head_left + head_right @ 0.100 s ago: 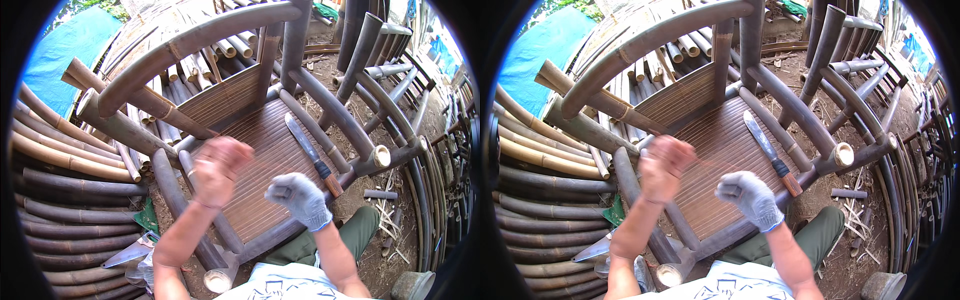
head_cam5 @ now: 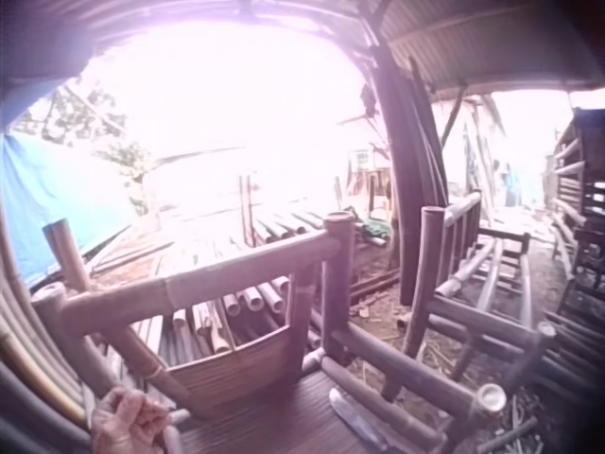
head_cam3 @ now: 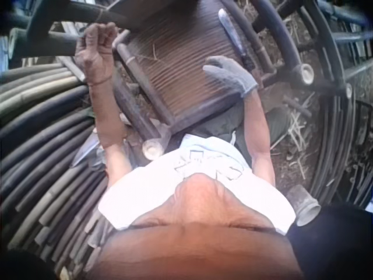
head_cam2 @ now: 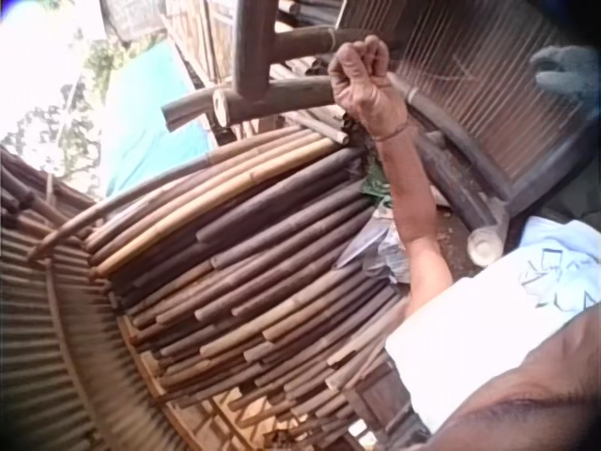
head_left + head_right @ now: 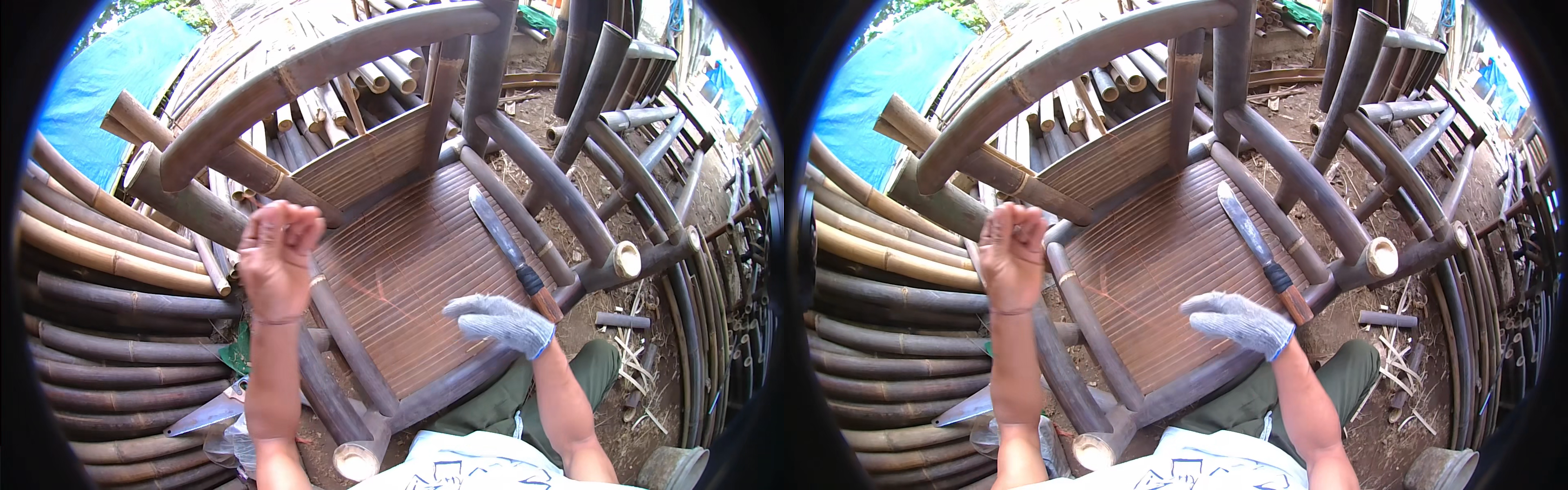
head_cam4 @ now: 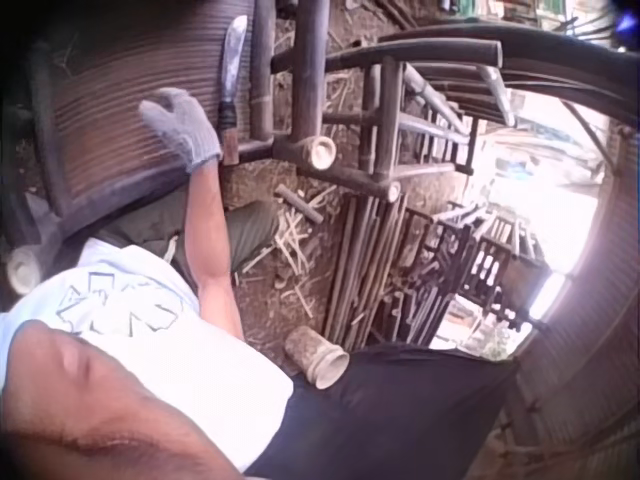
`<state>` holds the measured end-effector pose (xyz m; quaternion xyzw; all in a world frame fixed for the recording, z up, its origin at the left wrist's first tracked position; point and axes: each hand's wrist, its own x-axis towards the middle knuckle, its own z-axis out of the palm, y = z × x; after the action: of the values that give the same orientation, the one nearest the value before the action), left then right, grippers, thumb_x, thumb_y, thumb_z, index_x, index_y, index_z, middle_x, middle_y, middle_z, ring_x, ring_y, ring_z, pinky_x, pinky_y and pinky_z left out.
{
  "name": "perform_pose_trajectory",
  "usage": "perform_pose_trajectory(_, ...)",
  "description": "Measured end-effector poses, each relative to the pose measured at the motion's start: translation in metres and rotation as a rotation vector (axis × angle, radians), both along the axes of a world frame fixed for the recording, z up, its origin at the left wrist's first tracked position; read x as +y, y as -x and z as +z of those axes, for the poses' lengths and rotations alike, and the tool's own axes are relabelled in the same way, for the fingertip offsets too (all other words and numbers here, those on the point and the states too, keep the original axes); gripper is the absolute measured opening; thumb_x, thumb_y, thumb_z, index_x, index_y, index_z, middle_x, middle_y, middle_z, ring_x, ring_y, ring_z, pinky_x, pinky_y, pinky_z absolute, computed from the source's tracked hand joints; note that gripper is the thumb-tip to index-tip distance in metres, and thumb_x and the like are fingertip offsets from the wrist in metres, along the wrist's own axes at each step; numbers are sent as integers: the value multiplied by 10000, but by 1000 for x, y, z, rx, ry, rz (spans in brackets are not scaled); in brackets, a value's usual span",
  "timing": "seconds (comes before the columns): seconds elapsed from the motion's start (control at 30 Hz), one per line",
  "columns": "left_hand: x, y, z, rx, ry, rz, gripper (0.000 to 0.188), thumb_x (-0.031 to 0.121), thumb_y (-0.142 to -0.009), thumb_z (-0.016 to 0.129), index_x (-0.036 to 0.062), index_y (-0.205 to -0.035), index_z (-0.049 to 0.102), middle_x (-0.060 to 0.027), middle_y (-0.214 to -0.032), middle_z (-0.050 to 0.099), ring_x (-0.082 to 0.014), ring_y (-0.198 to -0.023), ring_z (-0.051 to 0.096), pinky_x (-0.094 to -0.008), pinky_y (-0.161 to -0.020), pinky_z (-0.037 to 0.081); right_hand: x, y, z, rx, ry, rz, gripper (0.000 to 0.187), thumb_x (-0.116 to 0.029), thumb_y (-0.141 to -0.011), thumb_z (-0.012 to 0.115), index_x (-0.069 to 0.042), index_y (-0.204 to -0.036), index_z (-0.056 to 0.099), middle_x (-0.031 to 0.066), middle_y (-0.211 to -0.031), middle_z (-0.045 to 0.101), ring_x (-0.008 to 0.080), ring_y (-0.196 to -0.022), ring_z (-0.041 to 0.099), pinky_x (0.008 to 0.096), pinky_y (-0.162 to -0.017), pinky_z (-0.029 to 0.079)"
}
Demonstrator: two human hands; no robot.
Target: The person constructs a bamboo chair by weaving thin strips of bamboo through the frame and using a knife to shave and trim bamboo pieces.
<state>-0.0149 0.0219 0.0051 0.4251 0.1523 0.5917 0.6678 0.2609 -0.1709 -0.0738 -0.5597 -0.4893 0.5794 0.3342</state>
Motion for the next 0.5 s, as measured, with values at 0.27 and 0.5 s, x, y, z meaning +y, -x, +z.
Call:
perform_pose_trajectory(0.27,22,-25,-41,780,122,21,173,143,-970,738,-21,-1025,734,-50,-916,732,-127,-810,726,-268,-757,632,188,-8,-15,-424,-445,-543,423,-259,-950,631,31,-1254,669,245,-1250,679,373,-1184,641,410,-1028,495)
perform_pose_trajectory(0.5,45,-46,-104,933,-6,-7,150,114,-955,751,-18,-1024,734,-28,-863,717,-83,-781,680,-235,-712,582,264,22,-29,88,-376,-618,463,-331,-904,742,36,-1185,708,172,-1137,739,248,-1026,679,358,-890,518)
